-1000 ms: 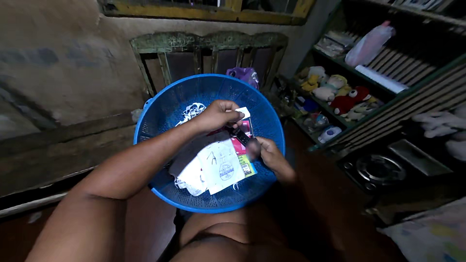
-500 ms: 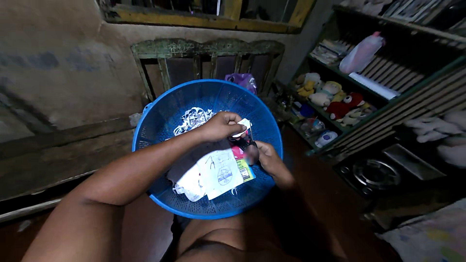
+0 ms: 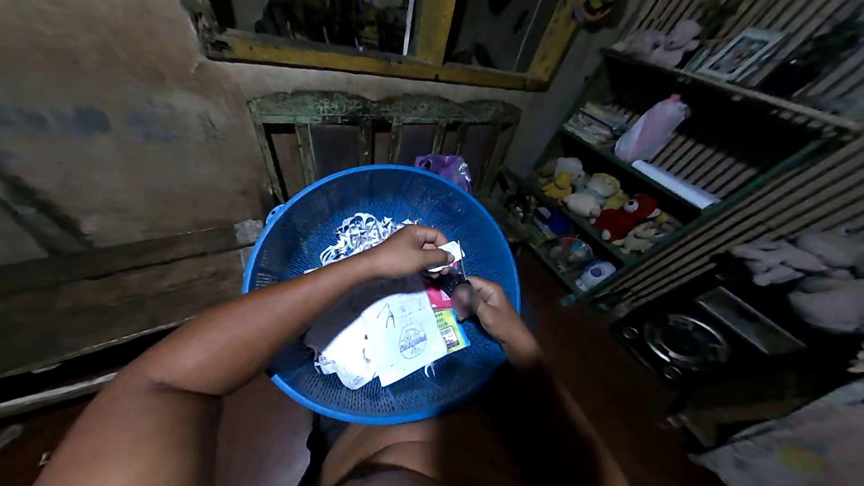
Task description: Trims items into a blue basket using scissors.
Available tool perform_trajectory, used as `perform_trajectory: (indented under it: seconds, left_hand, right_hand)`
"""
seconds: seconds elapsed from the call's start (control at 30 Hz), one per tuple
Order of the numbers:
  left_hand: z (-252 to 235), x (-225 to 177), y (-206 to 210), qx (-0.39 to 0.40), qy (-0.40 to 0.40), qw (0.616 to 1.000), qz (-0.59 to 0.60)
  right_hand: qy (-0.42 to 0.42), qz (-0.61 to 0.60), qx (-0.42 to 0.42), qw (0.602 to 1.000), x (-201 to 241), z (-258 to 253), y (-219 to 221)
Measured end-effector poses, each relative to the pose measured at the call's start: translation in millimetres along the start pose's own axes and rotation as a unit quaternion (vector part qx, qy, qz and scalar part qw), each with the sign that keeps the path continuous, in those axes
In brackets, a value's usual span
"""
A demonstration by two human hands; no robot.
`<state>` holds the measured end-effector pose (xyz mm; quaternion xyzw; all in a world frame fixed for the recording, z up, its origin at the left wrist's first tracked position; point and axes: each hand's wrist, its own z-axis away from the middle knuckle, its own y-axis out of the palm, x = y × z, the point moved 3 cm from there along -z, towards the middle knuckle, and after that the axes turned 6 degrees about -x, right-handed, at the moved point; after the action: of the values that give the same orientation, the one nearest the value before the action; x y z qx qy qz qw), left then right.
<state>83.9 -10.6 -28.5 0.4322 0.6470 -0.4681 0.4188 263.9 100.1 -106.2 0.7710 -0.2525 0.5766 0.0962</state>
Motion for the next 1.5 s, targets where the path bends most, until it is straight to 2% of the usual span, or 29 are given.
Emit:
perform_trajectory:
  seconds: [0.17,0.33,0.57,1.33,1.5]
  left_hand:
    - [-5.0,-2.2,-10.5,-0.023,0.0,1.0,-0.006]
    - [-7.3,-2.1,-14.0,-0.048,-0.008,0.999,0.013]
    - [-9.4,3.4,-10.8,-0.027,-0.003,1.0,0.015]
    - [-8.1,3.6,-9.1,0.015,0.004,1.0,0.011]
    - [-8.4,4.1,-9.3,0.0,-0.006,1.0,0.016]
  right_hand:
    - [0.01,0.032,-0.025,0.999,-0.5,-0.3,-1.2]
    - [0.015,0.013,-0.011,1.0,-0.9,0.1,1.0]
    - [0.005,0.015,0.013,1.0,-3.2,1.3,0.5]
    - [0.004,0.039,-0.002,0.999,-2.3,0.1,-1.1]
    - [0.005,0.047,-0.012,0.999,-4.2,-0.7,-2.2]
